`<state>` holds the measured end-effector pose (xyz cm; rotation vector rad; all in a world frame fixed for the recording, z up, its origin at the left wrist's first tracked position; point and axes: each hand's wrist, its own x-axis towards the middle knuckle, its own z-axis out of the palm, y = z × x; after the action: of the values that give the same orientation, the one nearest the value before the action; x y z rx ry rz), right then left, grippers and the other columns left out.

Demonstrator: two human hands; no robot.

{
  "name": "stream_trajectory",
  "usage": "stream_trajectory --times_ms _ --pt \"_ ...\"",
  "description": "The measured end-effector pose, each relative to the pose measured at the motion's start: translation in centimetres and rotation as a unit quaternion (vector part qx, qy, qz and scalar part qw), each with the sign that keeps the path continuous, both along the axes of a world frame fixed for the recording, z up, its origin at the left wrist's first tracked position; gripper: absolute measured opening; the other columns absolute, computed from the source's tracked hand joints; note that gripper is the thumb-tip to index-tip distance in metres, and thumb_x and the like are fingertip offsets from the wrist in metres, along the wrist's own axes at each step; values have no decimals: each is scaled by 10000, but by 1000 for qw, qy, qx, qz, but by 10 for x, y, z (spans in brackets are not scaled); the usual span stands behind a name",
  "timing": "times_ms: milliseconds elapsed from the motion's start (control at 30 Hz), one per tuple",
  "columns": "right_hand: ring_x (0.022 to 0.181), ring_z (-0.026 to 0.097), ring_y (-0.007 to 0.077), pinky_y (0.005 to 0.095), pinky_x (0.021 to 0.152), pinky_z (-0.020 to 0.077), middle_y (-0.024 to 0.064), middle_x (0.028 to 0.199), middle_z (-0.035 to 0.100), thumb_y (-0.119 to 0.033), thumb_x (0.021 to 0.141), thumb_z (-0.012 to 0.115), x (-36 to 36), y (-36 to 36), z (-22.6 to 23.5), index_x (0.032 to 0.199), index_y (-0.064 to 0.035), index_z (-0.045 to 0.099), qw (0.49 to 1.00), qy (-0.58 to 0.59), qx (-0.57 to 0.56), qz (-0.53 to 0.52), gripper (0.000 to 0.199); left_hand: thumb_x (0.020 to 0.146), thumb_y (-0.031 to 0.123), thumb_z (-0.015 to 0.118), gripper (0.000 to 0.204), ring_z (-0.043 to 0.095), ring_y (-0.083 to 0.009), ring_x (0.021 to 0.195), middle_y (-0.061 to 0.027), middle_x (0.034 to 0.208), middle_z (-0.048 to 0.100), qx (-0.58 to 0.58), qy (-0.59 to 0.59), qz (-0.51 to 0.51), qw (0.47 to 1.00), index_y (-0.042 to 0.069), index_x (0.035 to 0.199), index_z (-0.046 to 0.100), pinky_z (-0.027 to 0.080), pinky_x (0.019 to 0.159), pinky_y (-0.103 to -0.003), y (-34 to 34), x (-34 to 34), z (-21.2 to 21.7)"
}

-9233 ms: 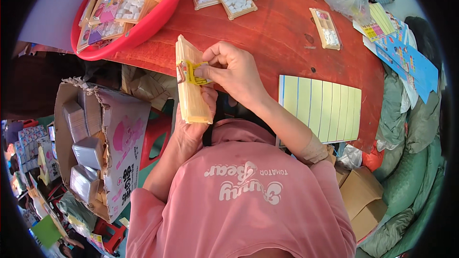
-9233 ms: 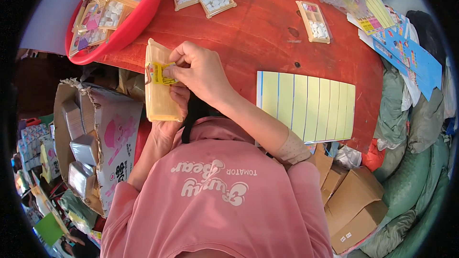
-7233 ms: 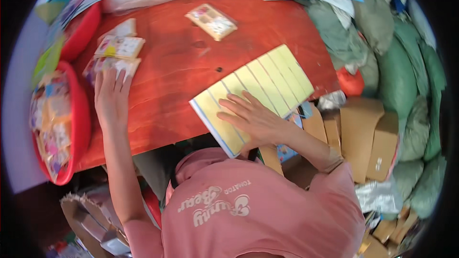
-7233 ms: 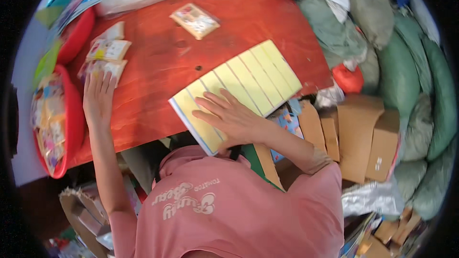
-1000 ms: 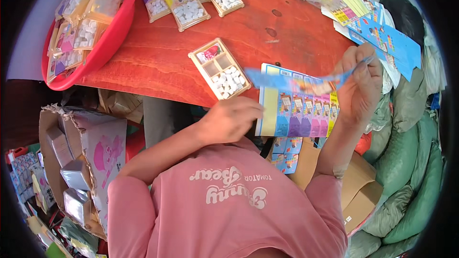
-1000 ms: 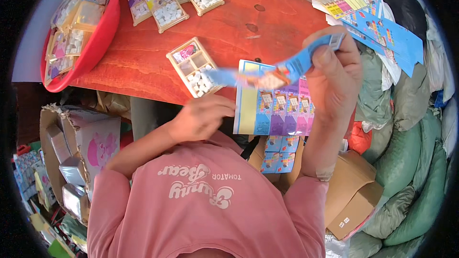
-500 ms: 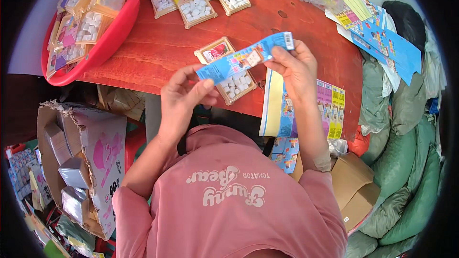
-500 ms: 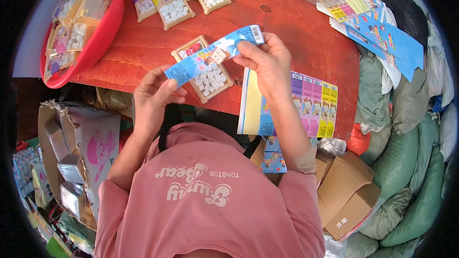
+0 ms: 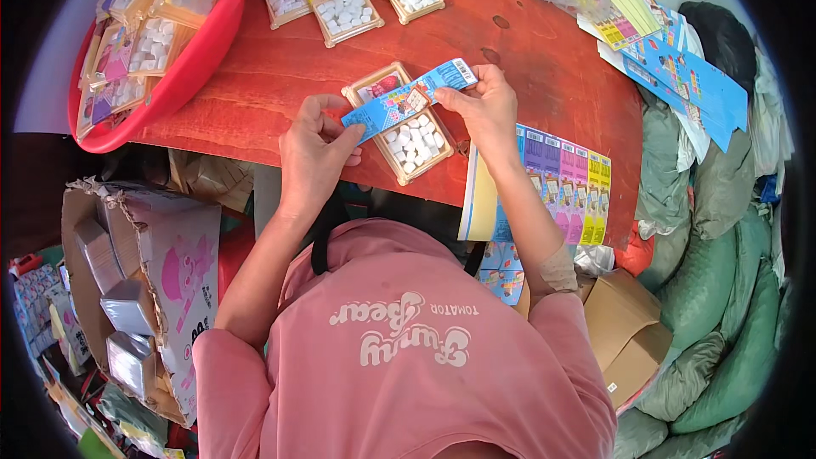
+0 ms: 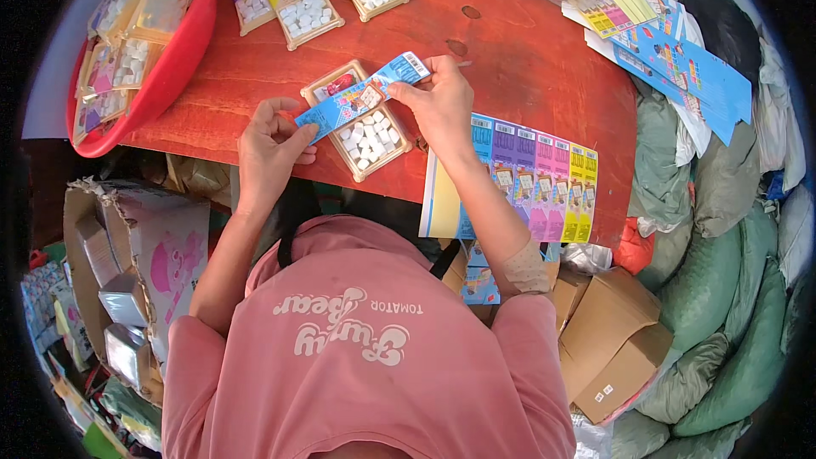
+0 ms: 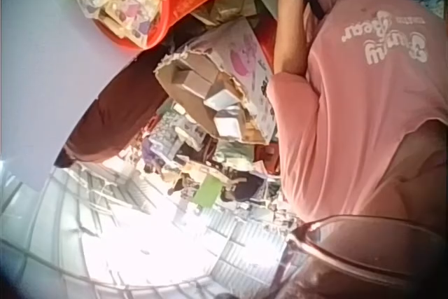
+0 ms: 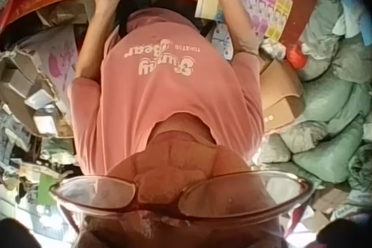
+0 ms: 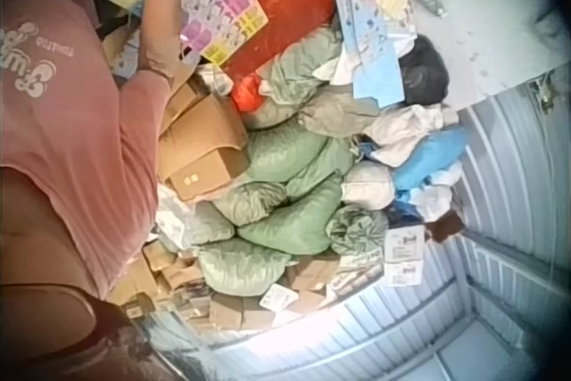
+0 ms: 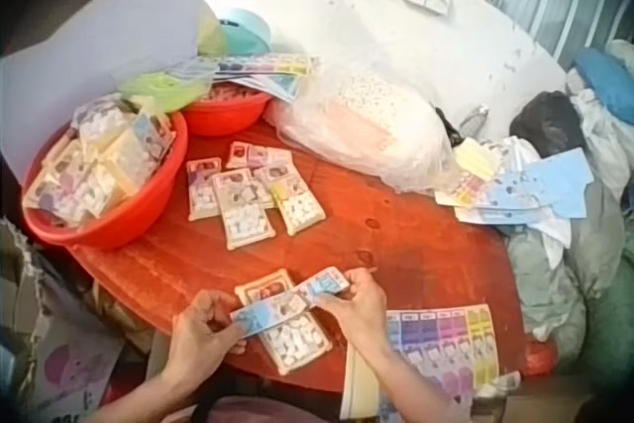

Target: The recorder is bundling small packets of toy items together using paper labels and then placing the finished bundles into a cardboard box.

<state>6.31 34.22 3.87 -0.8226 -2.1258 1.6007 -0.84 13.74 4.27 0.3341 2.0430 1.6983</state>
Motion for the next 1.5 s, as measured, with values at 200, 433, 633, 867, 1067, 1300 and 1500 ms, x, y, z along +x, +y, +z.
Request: stream_trajectory --times_ms 200,433,633,867,1067,1300,1500 --pt "700 636 127 263 634 500 105 776 658 -71 692 739 -4 -25 1 901 16 535 976 -73 204 39 304 797 28 635 186 612 -110 543 -63 633 588 -62 24 12 998 2 908 488 504 479 -239 -18 6 5" --pt "679 661 219 323 612 515 136 736 649 -100 684 728 -13 -89 0 903 -3 517 966 -57 208 143 319 817 55 633 137 596 -93 547 -54 664 591 -97 -10 93 991 -2 885 528 499 480 -221 -90 28 -10" --pt "672 654 242 347 602 515 138 748 637 -92 696 724 -24 -117 -2 897 -13 496 955 -20 231 184 314 863 97 603 182 614 -117 764 -66 865 609 77 -86 168 979 -26 986 552 532 628 -245 -112 40 -39" --pt "670 659 215 332 591 515 126 763 634 -97 702 728 -21 -116 -3 894 -3 491 961 -30 208 178 319 890 147 588 236 613 -150 870 -90 946 616 71 -162 164 970 -34 1034 542 541 735 -299 -94 43 -16" --pt "668 650 150 257 571 524 89 793 638 -112 769 696 -21 -102 -8 903 4 523 984 -22 14 175 248 868 132 616 185 636 -174 851 -113 957 625 252 -280 182 908 -8 954 532 555 762 -337 -95 43 -35" --pt "685 652 135 211 529 532 70 851 627 -183 854 639 -17 -102 18 926 -27 558 938 -24 -305 162 191 863 92 606 150 630 -163 900 -92 970 632 368 -241 148 886 26 976 532 526 829 -326 -102 43 -37" --pt "727 655 144 222 518 533 58 888 628 -201 872 607 -22 -97 21 963 -36 563 850 -75 -480 206 193 846 154 627 287 600 -196 1000 -110 1065 611 433 -276 127 848 18 1067 504 479 913 -361 -95 38 -35"
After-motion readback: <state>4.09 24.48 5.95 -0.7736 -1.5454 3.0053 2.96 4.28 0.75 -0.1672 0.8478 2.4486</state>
